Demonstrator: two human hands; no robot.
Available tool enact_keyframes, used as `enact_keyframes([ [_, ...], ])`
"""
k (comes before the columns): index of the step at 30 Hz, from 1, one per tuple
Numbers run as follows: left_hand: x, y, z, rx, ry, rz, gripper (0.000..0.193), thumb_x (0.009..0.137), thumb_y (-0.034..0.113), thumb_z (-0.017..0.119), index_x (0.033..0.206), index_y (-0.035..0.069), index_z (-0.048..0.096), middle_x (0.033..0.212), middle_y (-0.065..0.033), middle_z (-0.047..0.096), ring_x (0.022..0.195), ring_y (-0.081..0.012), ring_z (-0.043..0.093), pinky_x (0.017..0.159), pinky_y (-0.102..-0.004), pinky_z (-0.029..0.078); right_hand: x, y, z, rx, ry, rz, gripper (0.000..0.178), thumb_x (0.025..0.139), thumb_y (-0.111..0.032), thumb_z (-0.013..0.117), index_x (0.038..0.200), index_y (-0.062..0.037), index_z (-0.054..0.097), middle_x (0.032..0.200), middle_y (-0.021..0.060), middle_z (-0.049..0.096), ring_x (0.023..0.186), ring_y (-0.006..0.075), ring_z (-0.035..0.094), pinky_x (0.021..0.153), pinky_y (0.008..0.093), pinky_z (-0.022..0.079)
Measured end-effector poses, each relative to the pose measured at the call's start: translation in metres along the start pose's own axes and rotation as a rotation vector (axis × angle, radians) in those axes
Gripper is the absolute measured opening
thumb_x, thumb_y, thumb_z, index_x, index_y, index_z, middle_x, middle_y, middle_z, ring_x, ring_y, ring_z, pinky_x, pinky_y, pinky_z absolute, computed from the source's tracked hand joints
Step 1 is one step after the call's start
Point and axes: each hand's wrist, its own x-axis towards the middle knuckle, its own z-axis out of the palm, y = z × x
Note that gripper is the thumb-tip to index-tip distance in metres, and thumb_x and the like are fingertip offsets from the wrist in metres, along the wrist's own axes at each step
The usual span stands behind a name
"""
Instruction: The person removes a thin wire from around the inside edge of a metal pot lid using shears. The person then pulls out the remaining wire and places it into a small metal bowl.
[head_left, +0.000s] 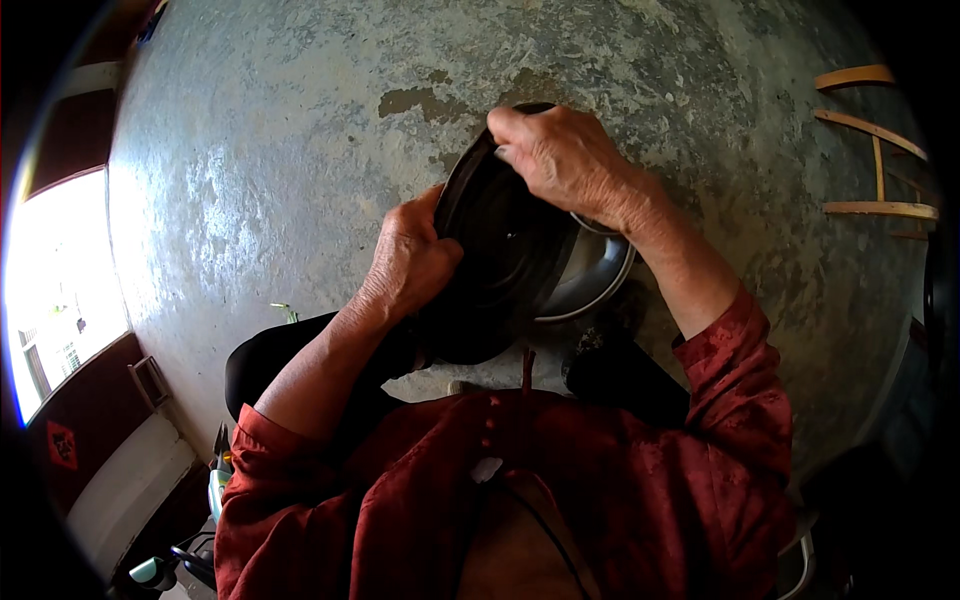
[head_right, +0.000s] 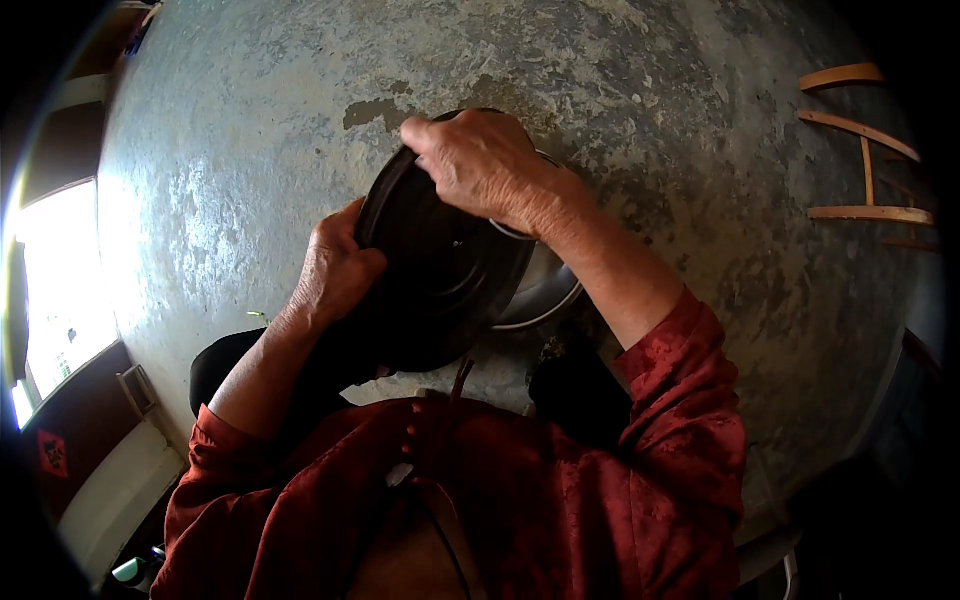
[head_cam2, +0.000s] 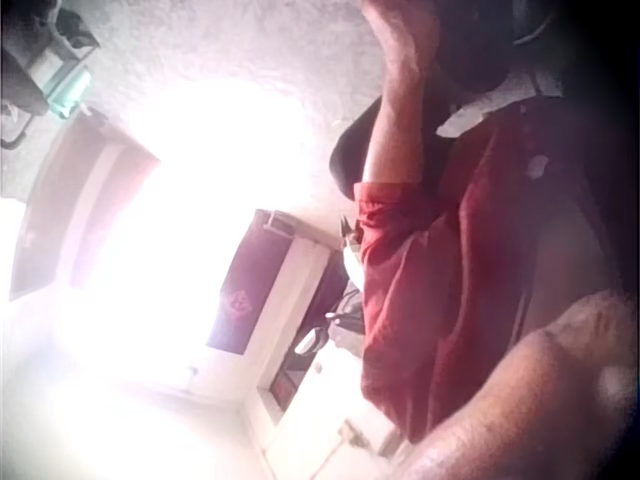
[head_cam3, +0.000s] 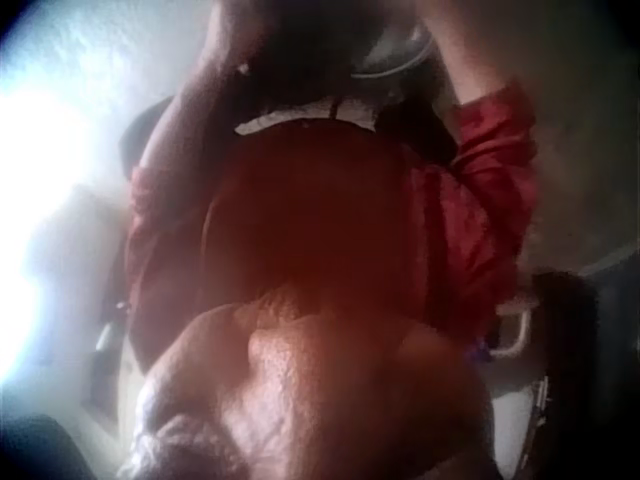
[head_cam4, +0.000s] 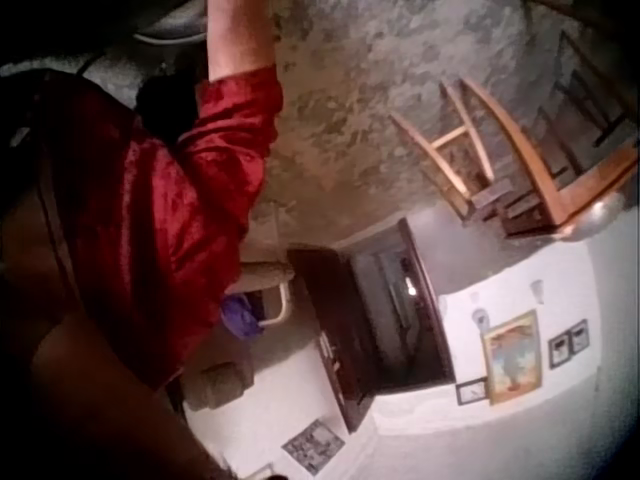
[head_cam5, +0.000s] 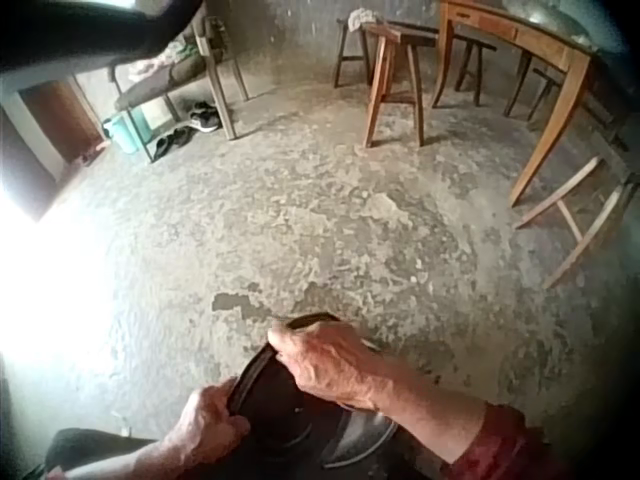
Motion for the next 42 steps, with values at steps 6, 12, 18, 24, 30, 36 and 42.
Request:
enact_keyframes([
  [6, -0.001, 0.01, 0.001, -0.018, -0.004, -0.009, 0.046, 0.068, -0.004, 0.054, 0.113, -0.004, 0.062, 0.09, -0.0168, 0.071, 0.084, -0.0221, 0.068, 0.076, -0.0342, 0.053, 0.001, 0.015, -0.006, -0.191, 0.119, -0.051, 0.006, 0.089, -0.008, 0.059, 0.085, -0.0057, 0.058, 0.061, 0.0112, 0.063, 0.06, 0.0275, 0.068, 0.052, 0.0406, 0.052],
  [12, -0.002, 0.011, 0.001, -0.025, -0.037, -0.033, 0.046, 0.069, -0.004, 0.053, 0.115, -0.005, 0.06, 0.094, -0.0127, 0.071, 0.085, -0.0185, 0.067, 0.077, -0.0323, 0.054, -0.005, 0.018, 0.016, -0.213, 0.262, -0.17, 0.012, 0.088, -0.01, 0.066, 0.085, -0.0088, 0.055, 0.066, 0.0069, 0.064, 0.059, 0.0232, 0.066, 0.05, 0.0355, 0.051],
  [18, 0.002, 0.006, 0.0, 0.03, -0.062, -0.034, 0.047, 0.069, -0.004, 0.053, 0.115, -0.004, 0.061, 0.095, -0.0124, 0.071, 0.086, -0.0176, 0.066, 0.078, -0.0321, 0.053, -0.002, -0.006, 0.029, -0.069, 0.337, -0.394, 0.008, 0.088, -0.01, 0.062, 0.084, -0.0079, 0.055, 0.061, 0.0081, 0.058, 0.052, 0.0239, 0.061, 0.048, 0.0369, 0.049],
  [24, 0.002, 0.003, -0.001, -0.086, -0.016, -0.054, 0.045, 0.069, -0.007, 0.054, 0.113, -0.004, 0.062, 0.092, -0.0161, 0.071, 0.086, -0.0201, 0.068, 0.078, -0.0336, 0.053, -0.01, 0.016, 0.014, -0.001, 0.211, -0.085, 0.016, 0.085, -0.006, 0.07, 0.098, -0.0075, 0.06, 0.077, 0.0085, 0.069, 0.069, 0.0244, 0.07, 0.06, 0.0343, 0.055],
  [30, 0.001, 0.008, -0.001, -0.019, -0.007, -0.066, 0.046, 0.068, -0.007, 0.054, 0.113, -0.004, 0.062, 0.093, -0.0165, 0.071, 0.086, -0.0214, 0.069, 0.077, -0.0337, 0.054, -0.008, 0.02, 0.014, -0.104, 0.177, -0.022, 0.017, 0.084, -0.007, 0.071, 0.097, -0.0066, 0.06, 0.078, 0.008, 0.069, 0.072, 0.0254, 0.07, 0.063, 0.0359, 0.055],
  [36, 0.001, 0.012, 0.0, 0.083, -0.031, -0.071, 0.049, 0.068, -0.005, 0.053, 0.116, -0.005, 0.061, 0.098, -0.0148, 0.071, 0.089, -0.0191, 0.067, 0.081, -0.0323, 0.053, -0.002, 0.02, 0.006, -0.3, 0.172, -0.157, 0.008, 0.083, -0.006, 0.066, 0.083, -0.0069, 0.059, 0.066, 0.008, 0.064, 0.06, 0.0229, 0.067, 0.051, 0.0354, 0.052],
  [42, 0.0, 0.003, 0.003, 0.009, 0.017, -0.012, 0.041, 0.068, -0.006, 0.055, 0.108, -0.005, 0.062, 0.089, -0.0182, 0.07, 0.085, -0.0213, 0.068, 0.075, -0.0352, 0.053, -0.002, -0.006, 0.017, -0.357, 0.198, -0.295, 0.005, 0.08, -0.003, 0.061, 0.078, -0.0067, 0.059, 0.061, 0.0077, 0.062, 0.057, 0.0222, 0.066, 0.049, 0.0362, 0.052],
])
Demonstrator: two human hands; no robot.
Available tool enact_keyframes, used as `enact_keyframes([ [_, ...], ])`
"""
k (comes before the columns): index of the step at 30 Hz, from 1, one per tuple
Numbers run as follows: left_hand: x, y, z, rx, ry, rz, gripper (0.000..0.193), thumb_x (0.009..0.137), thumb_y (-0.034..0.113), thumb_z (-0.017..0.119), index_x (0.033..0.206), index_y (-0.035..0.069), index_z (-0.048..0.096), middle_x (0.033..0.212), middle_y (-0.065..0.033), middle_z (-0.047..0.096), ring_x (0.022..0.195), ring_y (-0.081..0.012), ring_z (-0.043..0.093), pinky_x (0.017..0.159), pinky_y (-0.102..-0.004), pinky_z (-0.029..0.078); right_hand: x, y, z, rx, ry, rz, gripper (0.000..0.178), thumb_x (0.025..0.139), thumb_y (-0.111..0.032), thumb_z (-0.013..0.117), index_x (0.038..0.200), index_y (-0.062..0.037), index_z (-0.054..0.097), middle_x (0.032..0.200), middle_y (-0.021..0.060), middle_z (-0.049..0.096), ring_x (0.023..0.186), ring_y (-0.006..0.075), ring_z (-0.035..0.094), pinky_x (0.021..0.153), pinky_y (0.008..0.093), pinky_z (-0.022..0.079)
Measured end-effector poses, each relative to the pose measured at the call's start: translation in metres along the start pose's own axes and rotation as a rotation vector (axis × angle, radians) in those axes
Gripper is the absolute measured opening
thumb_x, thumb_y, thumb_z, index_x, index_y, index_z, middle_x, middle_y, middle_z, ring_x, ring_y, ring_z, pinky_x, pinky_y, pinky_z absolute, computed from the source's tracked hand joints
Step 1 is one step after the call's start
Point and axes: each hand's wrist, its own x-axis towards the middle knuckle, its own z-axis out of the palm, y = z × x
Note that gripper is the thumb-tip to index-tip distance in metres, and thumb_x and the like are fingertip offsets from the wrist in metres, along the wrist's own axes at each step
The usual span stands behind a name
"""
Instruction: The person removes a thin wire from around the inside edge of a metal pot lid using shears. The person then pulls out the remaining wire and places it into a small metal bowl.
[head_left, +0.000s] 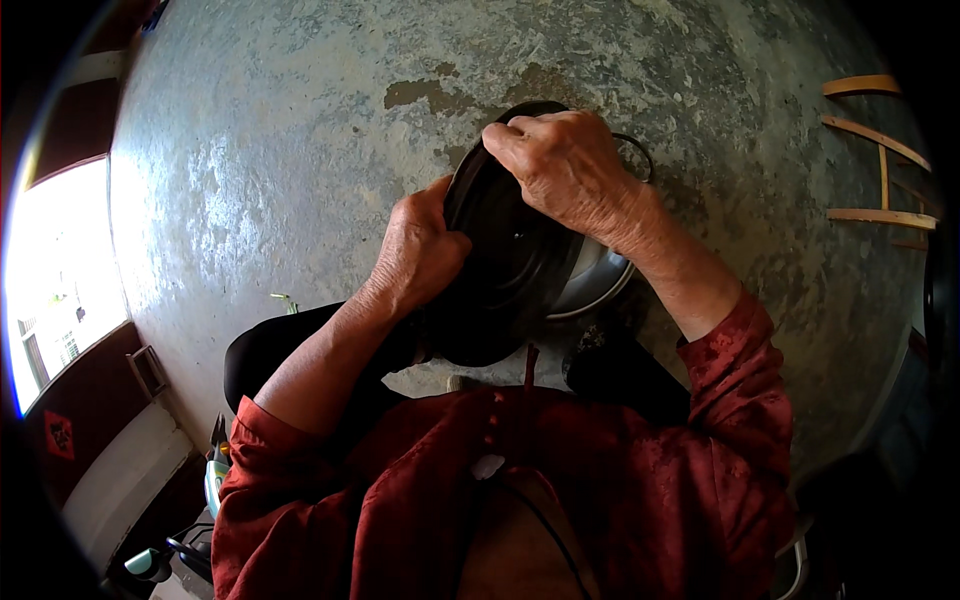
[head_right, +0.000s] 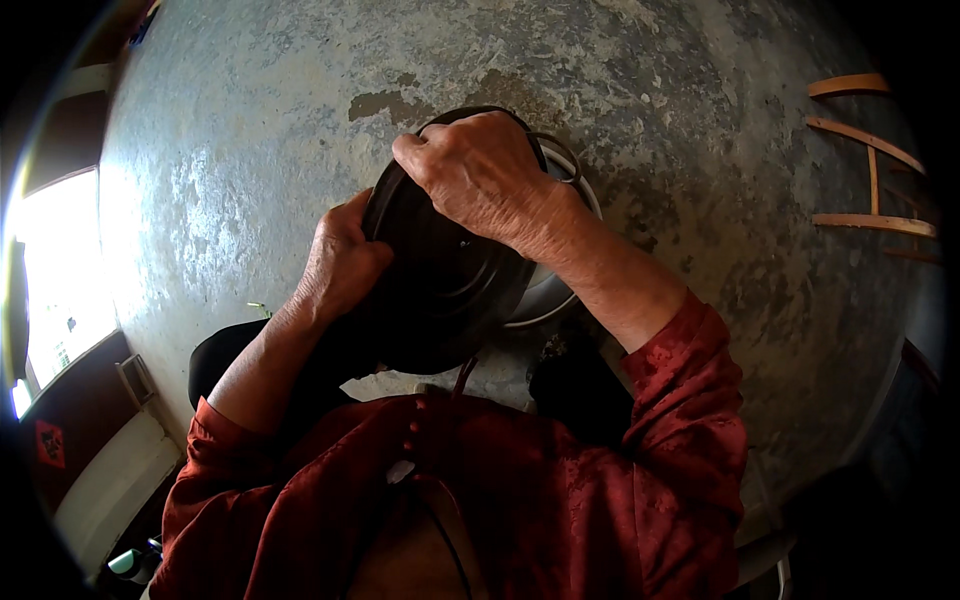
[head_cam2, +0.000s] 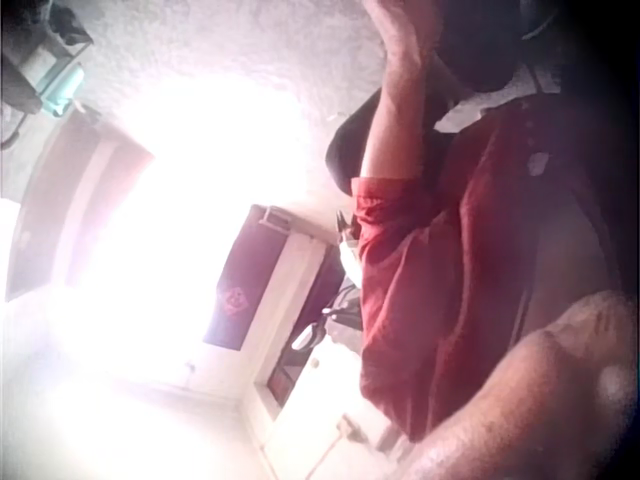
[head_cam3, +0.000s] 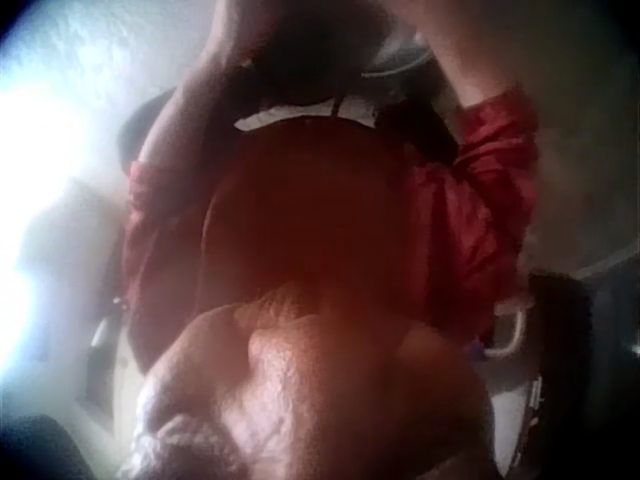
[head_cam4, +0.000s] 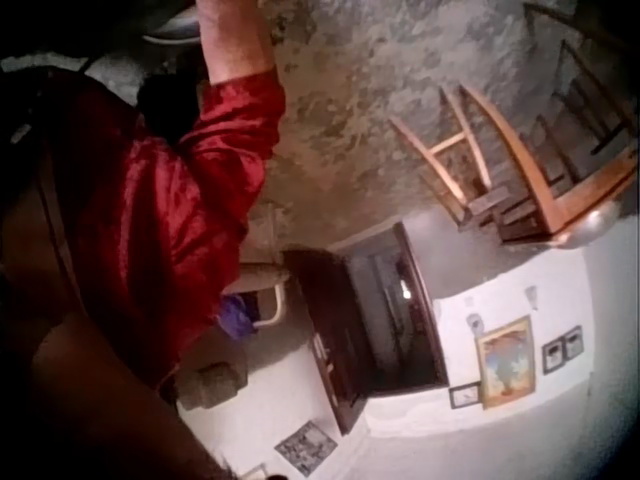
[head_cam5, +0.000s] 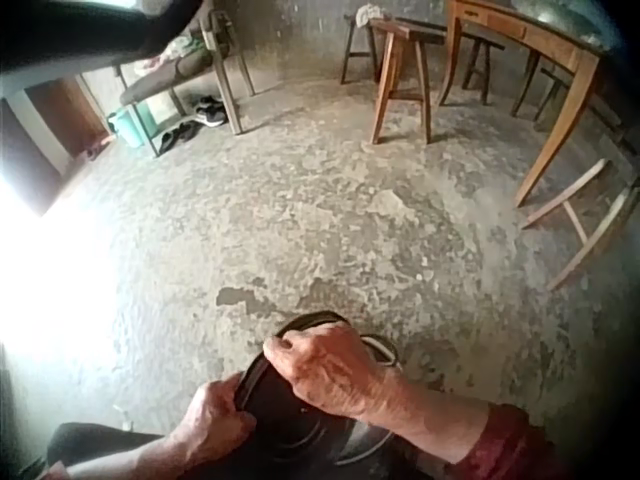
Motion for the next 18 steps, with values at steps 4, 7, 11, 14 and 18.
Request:
enact_keyframes([
  [4, 0.002, -0.003, -0.002, 0.046, -0.007, -0.004, 0.04, 0.069, -0.005, 0.055, 0.108, -0.005, 0.062, 0.089, -0.0179, 0.07, 0.084, -0.0208, 0.068, 0.074, -0.0352, 0.053, -0.002, 0.008, 0.006, 0.129, 0.02, 0.035, 0.009, 0.085, -0.005, 0.061, 0.078, -0.0066, 0.055, 0.061, 0.0061, 0.057, 0.055, 0.0213, 0.062, 0.048, 0.0358, 0.049],
  [7, 0.003, 0.001, 0.0, -0.056, 0.004, -0.008, 0.04, 0.068, -0.004, 0.056, 0.108, -0.005, 0.062, 0.089, -0.0177, 0.07, 0.083, -0.0211, 0.068, 0.074, -0.0353, 0.053, -0.004, 0.027, 0.007, 0.127, 0.001, 0.107, 0.008, 0.083, -0.003, 0.06, 0.077, -0.008, 0.057, 0.06, 0.0077, 0.06, 0.055, 0.0228, 0.064, 0.048, 0.0364, 0.05],
  [11, 0.003, -0.004, -0.004, 0.011, -0.014, -0.029, 0.04, 0.069, -0.004, 0.056, 0.108, -0.005, 0.062, 0.089, -0.0175, 0.07, 0.083, -0.0213, 0.068, 0.075, -0.0346, 0.053, 0.0, 0.007, 0.012, 0.162, 0.084, -0.021, 0.007, 0.084, -0.003, 0.057, 0.079, -0.0083, 0.06, 0.059, 0.0085, 0.06, 0.053, 0.0233, 0.063, 0.047, 0.0364, 0.05],
  [14, 0.002, 0.004, -0.001, -0.009, -0.016, -0.026, 0.041, 0.068, -0.004, 0.055, 0.109, -0.005, 0.062, 0.088, -0.0173, 0.07, 0.082, -0.0212, 0.068, 0.075, -0.0341, 0.053, -0.005, 0.033, 0.017, 0.13, 0.164, 0.09, 0.007, 0.08, -0.001, 0.058, 0.079, -0.0081, 0.06, 0.059, 0.0079, 0.06, 0.053, 0.023, 0.064, 0.048, 0.0371, 0.051],
  [18, 0.004, 0.004, -0.005, -0.038, -0.042, -0.059, 0.046, 0.068, -0.003, 0.054, 0.114, -0.005, 0.061, 0.096, -0.0135, 0.07, 0.087, -0.0185, 0.066, 0.079, -0.0319, 0.053, -0.001, 0.011, 0.019, 0.168, 0.112, -0.026, 0.007, 0.085, -0.005, 0.058, 0.078, -0.0078, 0.058, 0.059, 0.0073, 0.061, 0.054, 0.0222, 0.065, 0.049, 0.0368, 0.051],
])
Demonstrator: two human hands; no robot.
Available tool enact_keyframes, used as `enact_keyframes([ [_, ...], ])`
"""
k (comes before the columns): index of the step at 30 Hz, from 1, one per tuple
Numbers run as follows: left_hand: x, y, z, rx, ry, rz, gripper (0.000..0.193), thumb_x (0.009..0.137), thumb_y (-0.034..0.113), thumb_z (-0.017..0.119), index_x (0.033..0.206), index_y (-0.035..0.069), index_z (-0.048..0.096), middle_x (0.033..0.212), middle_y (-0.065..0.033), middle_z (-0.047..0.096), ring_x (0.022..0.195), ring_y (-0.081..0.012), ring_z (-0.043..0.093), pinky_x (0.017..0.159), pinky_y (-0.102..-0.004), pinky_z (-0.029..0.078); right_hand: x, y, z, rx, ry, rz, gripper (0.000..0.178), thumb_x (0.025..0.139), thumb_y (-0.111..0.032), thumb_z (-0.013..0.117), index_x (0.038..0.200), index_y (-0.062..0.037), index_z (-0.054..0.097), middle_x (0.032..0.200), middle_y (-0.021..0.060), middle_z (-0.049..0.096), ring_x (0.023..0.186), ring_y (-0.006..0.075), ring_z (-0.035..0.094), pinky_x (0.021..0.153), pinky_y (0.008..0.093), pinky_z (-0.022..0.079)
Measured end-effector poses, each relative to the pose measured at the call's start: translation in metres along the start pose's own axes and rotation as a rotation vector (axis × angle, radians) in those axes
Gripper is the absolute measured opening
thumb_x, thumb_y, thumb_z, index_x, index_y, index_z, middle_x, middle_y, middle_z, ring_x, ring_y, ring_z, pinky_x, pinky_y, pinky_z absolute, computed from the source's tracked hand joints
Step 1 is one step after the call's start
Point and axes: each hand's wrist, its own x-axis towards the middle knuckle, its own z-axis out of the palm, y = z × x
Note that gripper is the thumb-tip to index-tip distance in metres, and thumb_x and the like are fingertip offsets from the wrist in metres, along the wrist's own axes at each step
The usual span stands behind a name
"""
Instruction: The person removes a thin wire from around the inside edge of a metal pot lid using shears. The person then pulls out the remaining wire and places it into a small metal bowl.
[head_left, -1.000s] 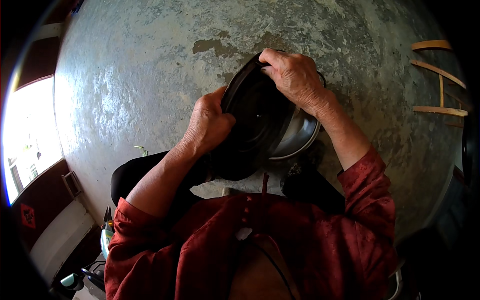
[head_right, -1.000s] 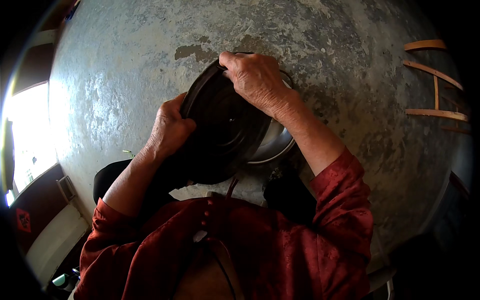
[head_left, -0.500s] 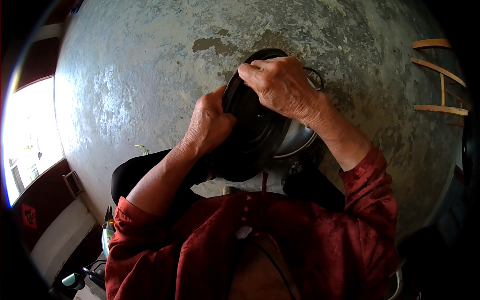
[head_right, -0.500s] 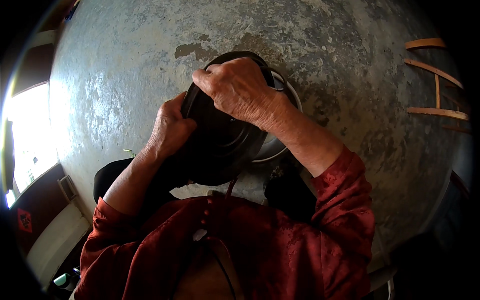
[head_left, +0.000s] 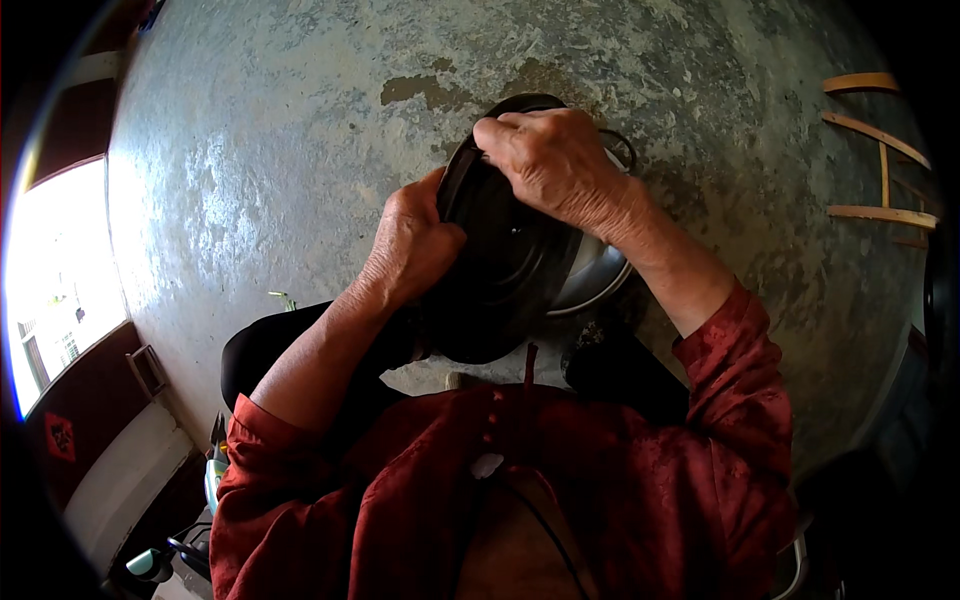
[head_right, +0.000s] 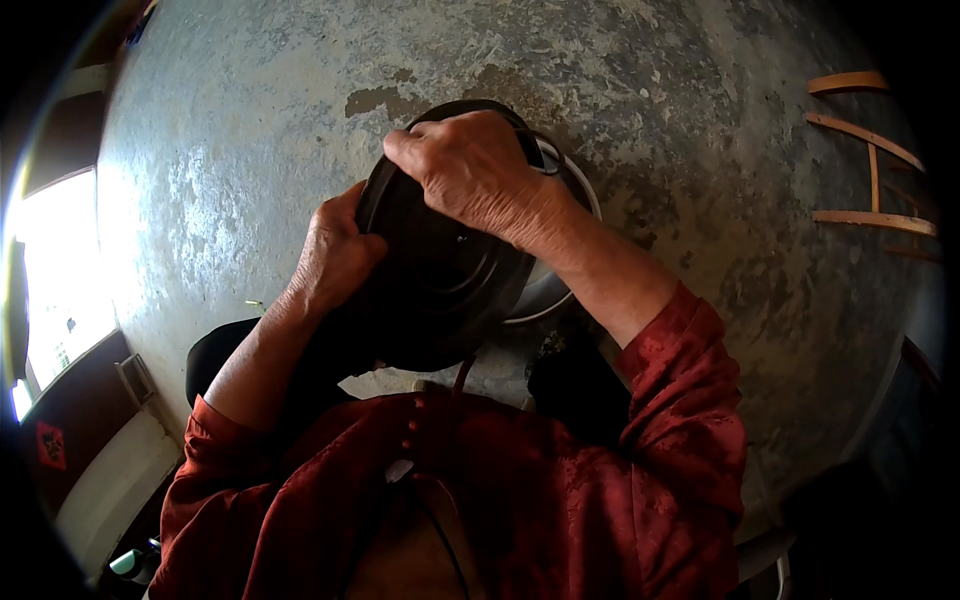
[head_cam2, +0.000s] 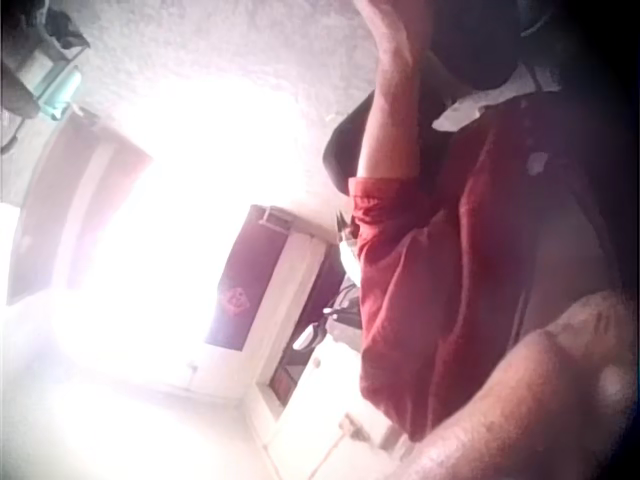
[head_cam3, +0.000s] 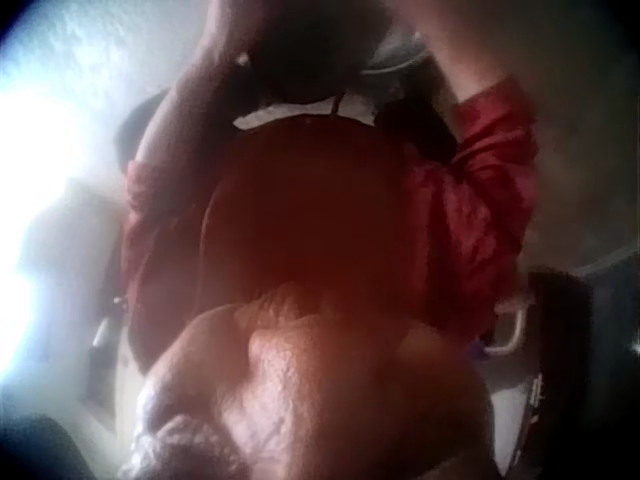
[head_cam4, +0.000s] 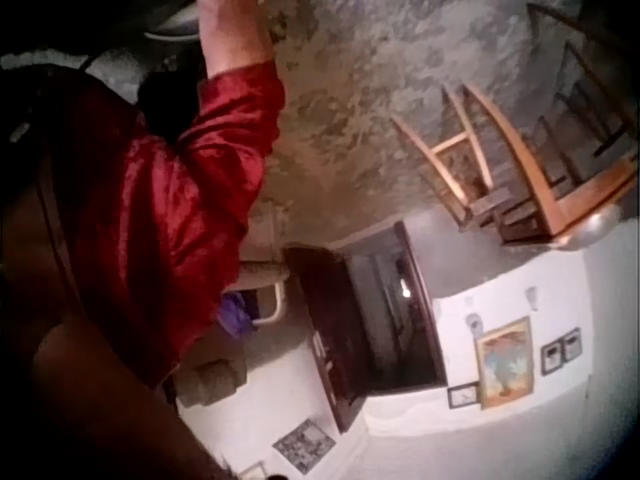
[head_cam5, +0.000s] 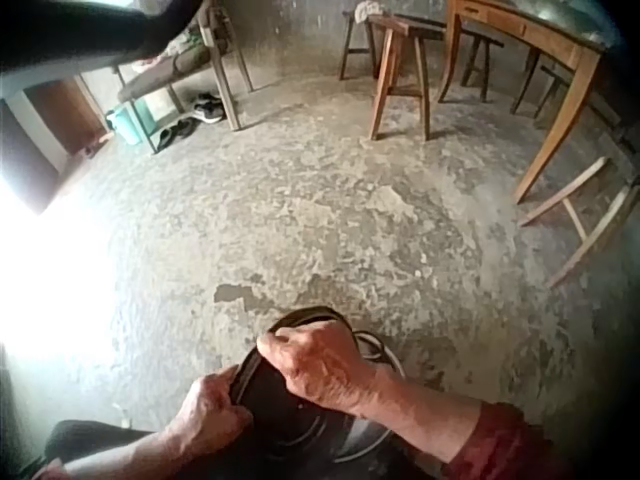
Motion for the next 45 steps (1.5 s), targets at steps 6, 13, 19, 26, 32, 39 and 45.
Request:
enact_keyframes([
  [6, 0.0, 0.0, 0.001, 0.09, 0.01, 0.002, 0.043, 0.069, -0.004, 0.054, 0.111, -0.006, 0.06, 0.09, -0.0153, 0.071, 0.085, -0.0201, 0.067, 0.076, -0.0335, 0.053, -0.003, -0.004, -0.005, 0.039, -0.048, 0.04, 0.012, 0.084, -0.008, 0.066, 0.081, -0.0067, 0.054, 0.069, 0.0073, 0.063, 0.064, 0.029, 0.065, 0.055, 0.038, 0.051],
  [13, -0.001, -0.006, 0.002, 0.05, 0.01, 0.015, 0.044, 0.068, -0.003, 0.055, 0.112, -0.005, 0.061, 0.09, -0.0154, 0.07, 0.085, -0.0203, 0.067, 0.076, -0.0339, 0.053, -0.003, 0.003, 0.002, 0.056, 0.009, 0.061, 0.008, 0.084, -0.004, 0.059, 0.079, -0.0095, 0.058, 0.058, 0.0072, 0.06, 0.054, 0.0227, 0.064, 0.048, 0.0372, 0.051],
  [19, 0.0, 0.002, 0.0, 0.013, -0.005, -0.028, 0.043, 0.068, -0.003, 0.055, 0.111, -0.005, 0.061, 0.092, -0.0144, 0.07, 0.085, -0.0198, 0.067, 0.076, -0.0337, 0.053, -0.004, 0.01, 0.002, 0.026, 0.043, 0.106, 0.005, 0.084, -0.004, 0.058, 0.085, -0.0085, 0.06, 0.062, 0.0088, 0.062, 0.058, 0.0256, 0.066, 0.052, 0.037, 0.053],
  [26, -0.001, -0.001, 0.003, -0.009, -0.009, -0.027, 0.041, 0.069, -0.004, 0.055, 0.109, -0.005, 0.061, 0.092, -0.014, 0.07, 0.085, -0.0191, 0.067, 0.076, -0.0326, 0.053, -0.005, 0.016, 0.0, 0.032, 0.067, 0.176, 0.004, 0.082, -0.005, 0.059, 0.081, -0.008, 0.057, 0.061, 0.0097, 0.061, 0.057, 0.027, 0.065, 0.05, 0.0374, 0.052],
  [32, -0.002, 0.005, 0.001, -0.049, -0.001, -0.032, 0.041, 0.069, -0.005, 0.055, 0.109, -0.006, 0.061, 0.092, -0.0133, 0.07, 0.084, -0.0185, 0.067, 0.076, -0.0321, 0.053, -0.005, 0.013, 0.003, 0.044, 0.061, 0.134, 0.005, 0.084, -0.006, 0.059, 0.081, -0.0085, 0.057, 0.061, 0.0085, 0.061, 0.057, 0.0274, 0.065, 0.05, 0.0388, 0.051],
  [39, -0.002, 0.006, -0.003, -0.064, -0.038, -0.106, 0.045, 0.068, -0.008, 0.053, 0.112, -0.006, 0.061, 0.094, -0.0121, 0.071, 0.085, -0.017, 0.067, 0.077, -0.0311, 0.054, -0.005, 0.001, 0.001, 0.075, 0.039, 0.062, 0.005, 0.085, -0.004, 0.058, 0.081, -0.0083, 0.057, 0.061, 0.0092, 0.061, 0.057, 0.026, 0.065, 0.048, 0.038, 0.05],
  [45, -0.002, 0.002, -0.008, -0.049, -0.04, -0.052, 0.05, 0.068, -0.008, 0.053, 0.116, -0.004, 0.063, 0.094, -0.0106, 0.071, 0.084, -0.0156, 0.066, 0.077, -0.0295, 0.053, -0.022, 0.056, -0.018, 0.049, -0.038, 0.463, 0.009, 0.089, -0.011, 0.063, 0.083, -0.0061, 0.058, 0.066, 0.0077, 0.063, 0.062, 0.0198, 0.064, 0.056, 0.035, 0.051],
])
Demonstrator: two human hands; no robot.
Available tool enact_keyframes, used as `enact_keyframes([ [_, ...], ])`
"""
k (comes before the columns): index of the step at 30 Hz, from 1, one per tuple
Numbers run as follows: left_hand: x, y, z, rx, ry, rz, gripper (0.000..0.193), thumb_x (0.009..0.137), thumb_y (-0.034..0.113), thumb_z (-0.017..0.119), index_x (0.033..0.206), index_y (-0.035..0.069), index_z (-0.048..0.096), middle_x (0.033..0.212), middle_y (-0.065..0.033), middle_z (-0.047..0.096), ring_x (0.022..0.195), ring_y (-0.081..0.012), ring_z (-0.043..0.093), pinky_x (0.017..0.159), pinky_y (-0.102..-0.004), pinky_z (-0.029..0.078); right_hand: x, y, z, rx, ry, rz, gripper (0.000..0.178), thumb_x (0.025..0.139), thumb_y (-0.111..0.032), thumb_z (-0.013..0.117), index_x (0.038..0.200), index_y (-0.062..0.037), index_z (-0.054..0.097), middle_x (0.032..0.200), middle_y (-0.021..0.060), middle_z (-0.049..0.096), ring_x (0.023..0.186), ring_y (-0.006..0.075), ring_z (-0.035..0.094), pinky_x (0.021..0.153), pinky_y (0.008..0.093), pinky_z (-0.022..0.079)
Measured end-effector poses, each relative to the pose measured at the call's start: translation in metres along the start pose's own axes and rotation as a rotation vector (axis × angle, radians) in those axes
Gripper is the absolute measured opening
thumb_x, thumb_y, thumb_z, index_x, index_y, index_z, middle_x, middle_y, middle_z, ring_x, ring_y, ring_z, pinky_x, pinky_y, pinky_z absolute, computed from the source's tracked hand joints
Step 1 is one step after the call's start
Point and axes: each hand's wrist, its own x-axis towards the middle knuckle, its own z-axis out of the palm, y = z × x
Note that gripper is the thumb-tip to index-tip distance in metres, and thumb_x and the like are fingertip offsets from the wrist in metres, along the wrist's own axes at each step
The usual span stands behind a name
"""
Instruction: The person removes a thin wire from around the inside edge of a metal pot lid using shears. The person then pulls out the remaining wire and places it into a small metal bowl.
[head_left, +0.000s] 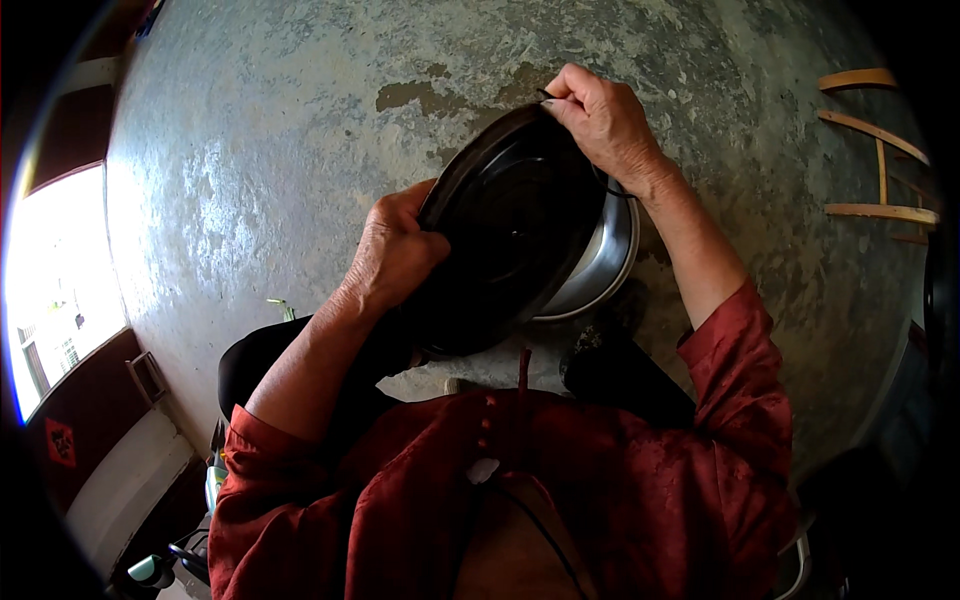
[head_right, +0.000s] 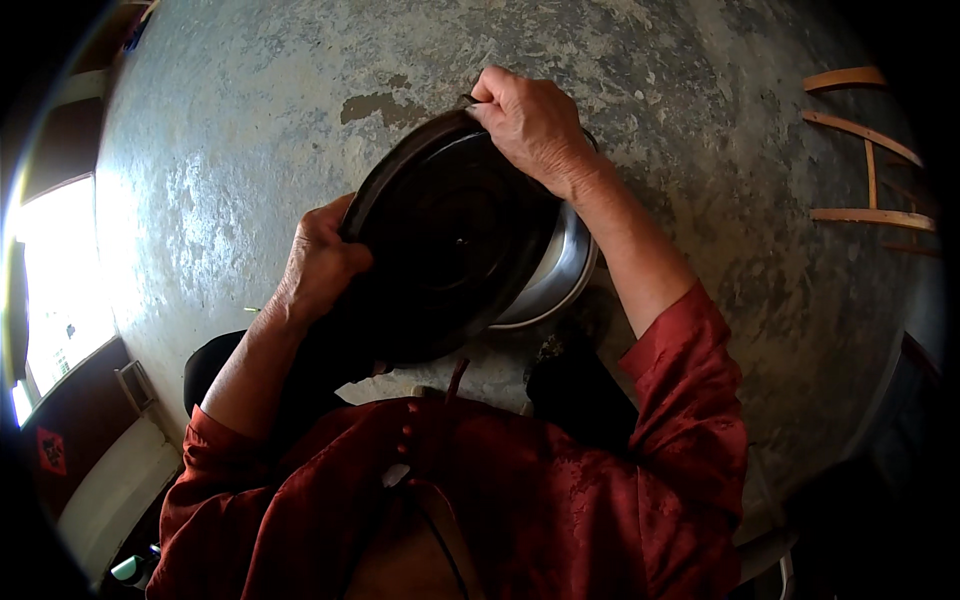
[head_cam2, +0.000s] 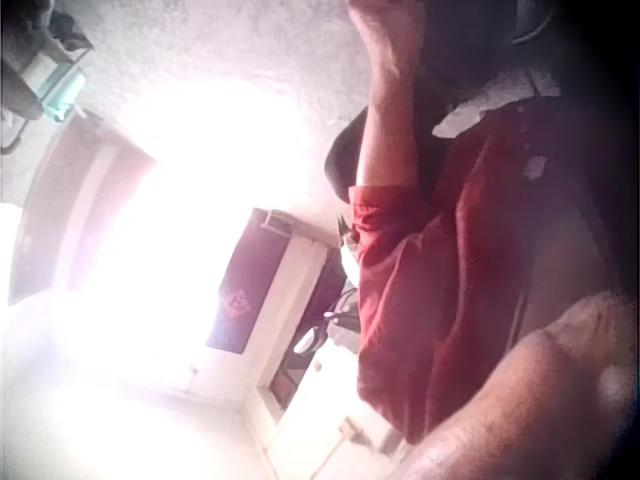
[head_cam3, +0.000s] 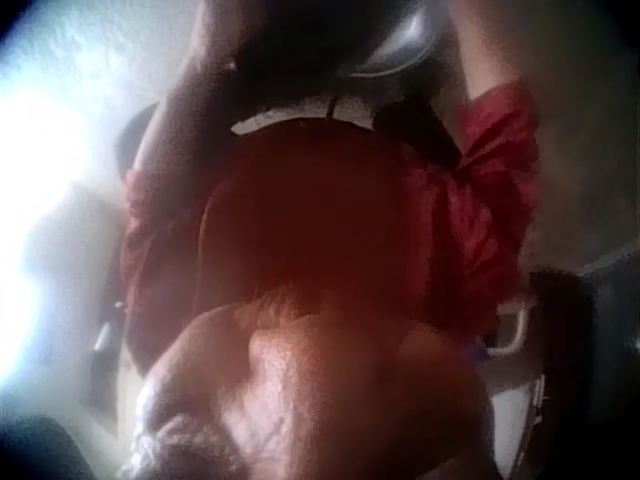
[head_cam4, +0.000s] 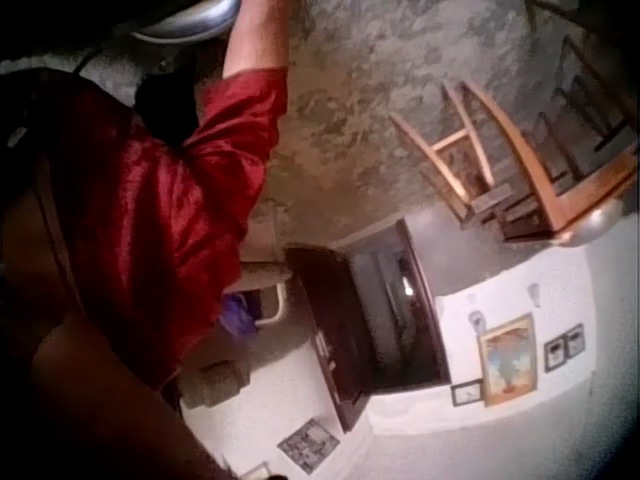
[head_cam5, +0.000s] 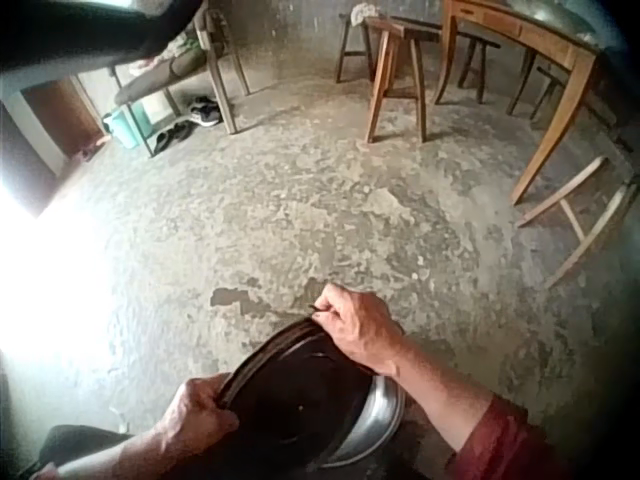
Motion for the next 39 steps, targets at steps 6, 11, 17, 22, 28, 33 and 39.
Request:
enact_keyframes([
  [6, 0.002, 0.001, -0.003, -0.019, 0.005, -0.019, 0.041, 0.063, -0.004, 0.057, 0.103, -0.004, 0.066, 0.082, -0.0045, 0.066, 0.073, -0.0134, 0.06, 0.069, -0.0278, 0.051, 0.001, -0.002, -0.009, 0.451, -0.017, 0.142, 0.015, 0.089, -0.018, 0.065, 0.092, -0.0033, 0.064, 0.074, 0.0039, 0.066, 0.064, 0.0136, 0.061, 0.062, 0.029, 0.051],
  [11, 0.001, 0.007, -0.006, 0.01, -0.028, -0.046, 0.039, 0.062, 0.002, 0.06, 0.1, -0.004, 0.066, 0.078, -0.0038, 0.064, 0.069, -0.0132, 0.057, 0.066, -0.0277, 0.049, -0.004, -0.019, -0.022, 0.367, -0.135, 0.114, 0.014, 0.091, -0.017, 0.062, 0.094, -0.0039, 0.065, 0.069, -0.0034, 0.056, 0.064, 0.0065, 0.051, 0.06, 0.0265, 0.045],
  [17, 0.002, 0.006, -0.005, 0.047, -0.06, -0.02, 0.044, 0.064, -0.001, 0.058, 0.107, -0.005, 0.065, 0.084, -0.0081, 0.068, 0.074, -0.0149, 0.063, 0.07, -0.0293, 0.052, 0.002, -0.026, -0.028, 0.252, -0.214, 0.005, 0.014, 0.084, -0.015, 0.065, 0.078, -0.003, 0.066, 0.061, 0.0034, 0.062, 0.056, 0.0131, 0.059, 0.057, 0.0324, 0.05],
  [22, 0.002, 0.005, -0.001, 0.01, -0.067, 0.017, 0.049, 0.067, -0.006, 0.055, 0.115, -0.006, 0.063, 0.09, -0.0124, 0.071, 0.079, -0.017, 0.067, 0.074, -0.0312, 0.055, 0.007, -0.053, -0.031, 0.158, -0.324, -0.017, 0.013, 0.086, -0.016, 0.067, 0.081, -0.0034, 0.067, 0.057, -0.0011, 0.055, 0.052, 0.0084, 0.05, 0.051, 0.0276, 0.042],
  [28, 0.002, 0.002, 0.0, 0.011, -0.096, 0.08, 0.047, 0.069, -0.007, 0.055, 0.115, -0.004, 0.064, 0.091, -0.0104, 0.071, 0.083, -0.0149, 0.067, 0.077, -0.0296, 0.054, 0.007, -0.064, -0.024, 0.134, -0.398, -0.079, 0.021, 0.086, -0.025, 0.065, 0.081, -0.0052, 0.066, 0.066, 0.0063, 0.066, 0.058, 0.0184, 0.064, 0.063, 0.0361, 0.058],
  [33, 0.003, -0.02, -0.006, 0.044, -0.044, -0.05, 0.037, 0.075, -0.002, 0.064, 0.112, -0.004, 0.065, 0.094, -0.0064, 0.071, 0.083, -0.0129, 0.064, 0.078, -0.0294, 0.053, 0.01, -0.034, -0.039, 0.157, -0.291, 0.007, 0.025, 0.085, -0.024, 0.071, 0.073, -0.0042, 0.063, 0.058, 0.0028, 0.06, 0.053, 0.0124, 0.057, 0.052, 0.0304, 0.048],
  [39, 0.003, -0.049, -0.014, 0.228, 0.032, -0.181, 0.035, 0.075, 0.002, 0.064, 0.11, -0.005, 0.064, 0.09, -0.0094, 0.071, 0.081, -0.0169, 0.066, 0.076, -0.0317, 0.052, 0.008, 0.002, -0.026, 0.179, -0.288, 0.139, 0.023, 0.088, -0.025, 0.07, 0.078, -0.0052, 0.064, 0.069, 0.0028, 0.065, 0.061, 0.0097, 0.058, 0.057, 0.0292, 0.049],
])
